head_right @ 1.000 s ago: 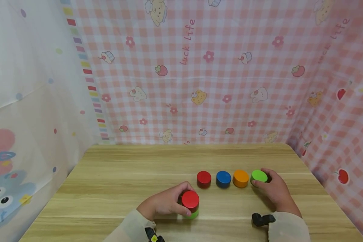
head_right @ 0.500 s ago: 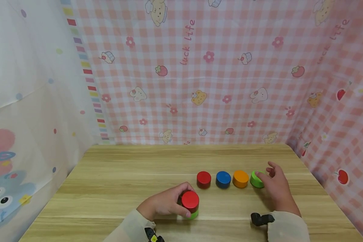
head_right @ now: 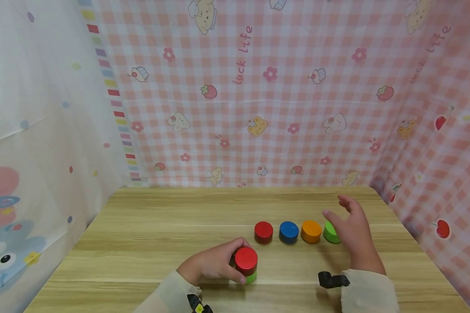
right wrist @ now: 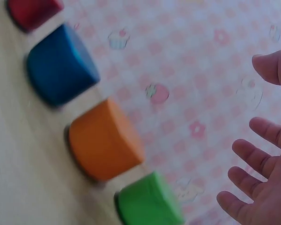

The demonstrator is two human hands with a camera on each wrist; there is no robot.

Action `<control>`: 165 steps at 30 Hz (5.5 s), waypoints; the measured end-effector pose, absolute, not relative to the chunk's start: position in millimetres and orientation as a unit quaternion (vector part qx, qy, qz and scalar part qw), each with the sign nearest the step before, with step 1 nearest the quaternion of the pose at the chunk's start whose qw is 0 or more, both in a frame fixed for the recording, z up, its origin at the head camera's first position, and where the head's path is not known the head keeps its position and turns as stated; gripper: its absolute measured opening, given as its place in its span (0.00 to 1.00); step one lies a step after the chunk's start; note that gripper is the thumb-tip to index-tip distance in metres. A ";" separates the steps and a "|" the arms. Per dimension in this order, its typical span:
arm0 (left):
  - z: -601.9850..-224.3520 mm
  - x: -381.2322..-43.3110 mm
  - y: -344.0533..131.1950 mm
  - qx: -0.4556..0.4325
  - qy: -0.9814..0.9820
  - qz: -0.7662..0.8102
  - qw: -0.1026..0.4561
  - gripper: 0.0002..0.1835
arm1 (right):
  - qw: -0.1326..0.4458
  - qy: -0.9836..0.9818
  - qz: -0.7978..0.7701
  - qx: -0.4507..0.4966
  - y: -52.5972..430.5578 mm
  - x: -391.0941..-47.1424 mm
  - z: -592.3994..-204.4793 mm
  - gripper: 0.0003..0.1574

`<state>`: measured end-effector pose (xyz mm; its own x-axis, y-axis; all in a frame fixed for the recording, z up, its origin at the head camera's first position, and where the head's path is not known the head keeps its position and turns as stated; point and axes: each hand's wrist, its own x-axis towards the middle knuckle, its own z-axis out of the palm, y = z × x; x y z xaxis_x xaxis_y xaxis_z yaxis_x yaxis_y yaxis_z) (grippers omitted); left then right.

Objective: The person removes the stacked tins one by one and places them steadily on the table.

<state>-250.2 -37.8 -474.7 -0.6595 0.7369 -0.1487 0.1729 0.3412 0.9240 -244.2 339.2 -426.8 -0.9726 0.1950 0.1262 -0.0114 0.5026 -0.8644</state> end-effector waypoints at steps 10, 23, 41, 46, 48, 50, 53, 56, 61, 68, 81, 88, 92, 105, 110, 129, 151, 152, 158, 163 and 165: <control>-470.2 -247.5 -37.6 0.299 0.790 0.456 0.280 0.32 | 0.109 -0.866 0.488 0.004 311.9 -238.2 -407.0 0.50; -471.6 -247.1 -35.2 0.293 0.809 0.430 0.273 0.33 | 0.097 -0.872 0.475 0.067 281.0 -229.8 -388.2 0.45; -470.2 -246.2 -33.5 0.296 0.824 0.405 0.263 0.32 | 0.067 -0.871 0.450 0.184 236.4 -222.0 -392.0 0.35; -469.3 -246.1 -33.2 0.296 0.826 0.402 0.262 0.32 | 0.052 -0.867 0.456 0.196 231.7 -223.9 -398.5 0.35; -469.7 -246.6 -32.8 0.297 0.827 0.401 0.260 0.32 | 0.043 -0.864 0.459 0.201 230.1 -224.3 -400.2 0.35; -470.5 -246.9 -32.7 0.296 0.828 0.401 0.258 0.32 | 0.037 -0.864 0.459 0.205 228.2 -224.4 -401.5 0.35; -472.0 -247.4 -32.6 0.298 0.828 0.400 0.255 0.32 | 0.035 -0.866 0.453 0.209 225.3 -224.6 -403.7 0.34; -472.8 -247.5 -32.5 0.298 0.828 0.401 0.254 0.32 | 0.035 -0.867 0.450 0.212 223.1 -224.7 -405.9 0.33; -473.0 -247.4 -32.4 0.299 0.827 0.402 0.254 0.31 | 0.027 -0.868 0.446 0.216 219.7 -225.1 -407.8 0.33; -472.9 -246.3 -33.6 0.303 0.830 0.396 0.248 0.31 | 0.007 -0.869 0.440 0.225 213.8 -227.2 -410.3 0.33; -473.1 -246.3 -33.0 0.313 0.825 0.402 0.243 0.31 | -0.066 -0.867 0.438 0.226 203.0 -228.1 -416.7 0.35; -473.5 -247.4 -33.3 0.321 0.821 0.404 0.243 0.31 | -0.079 -0.869 0.430 0.229 197.7 -227.9 -421.1 0.33; -473.6 -247.7 -33.7 0.323 0.819 0.405 0.245 0.31 | -0.093 -0.868 0.431 0.230 193.8 -226.9 -422.1 0.32; -476.7 -250.2 -36.0 0.333 0.804 0.422 0.253 0.36 | -0.127 -0.860 0.423 0.255 186.2 -227.5 -427.2 0.32; -477.1 -250.8 -35.9 0.333 0.801 0.425 0.259 0.41 | -0.131 -0.865 0.412 0.254 185.3 -227.4 -429.3 0.32; -476.6 -250.7 -36.3 0.344 0.799 0.423 0.254 0.44 | -0.143 -0.874 0.384 0.260 184.1 -227.3 -431.0 0.33; -472.9 -247.4 -35.5 0.319 0.814 0.413 0.255 0.29 | -0.103 -0.889 0.393 0.214 202.4 -222.2 -412.2 0.30; -472.8 -247.2 -35.7 0.319 0.812 0.416 0.256 0.28 | -0.099 -0.888 0.396 0.212 203.8 -222.5 -411.9 0.30; -471.7 -246.1 -35.2 0.324 0.819 0.407 0.244 0.26 | -0.085 -0.888 0.406 0.201 213.2 -227.2 -411.1 0.32; -472.3 -246.4 -34.4 0.321 0.825 0.399 0.239 0.27 | -0.076 -0.891 0.411 0.179 223.9 -231.2 -411.0 0.35; -472.5 -246.4 -34.2 0.319 0.826 0.397 0.239 0.27 | -0.074 -0.890 0.417 0.166 228.2 -232.0 -410.5 0.35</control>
<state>-246.4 -34.2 -472.5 -0.6813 0.7181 -0.1419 0.3381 0.4807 0.8091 -232.0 228.2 -410.5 -0.9340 -0.3573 0.0066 -0.2337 0.5966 -0.7677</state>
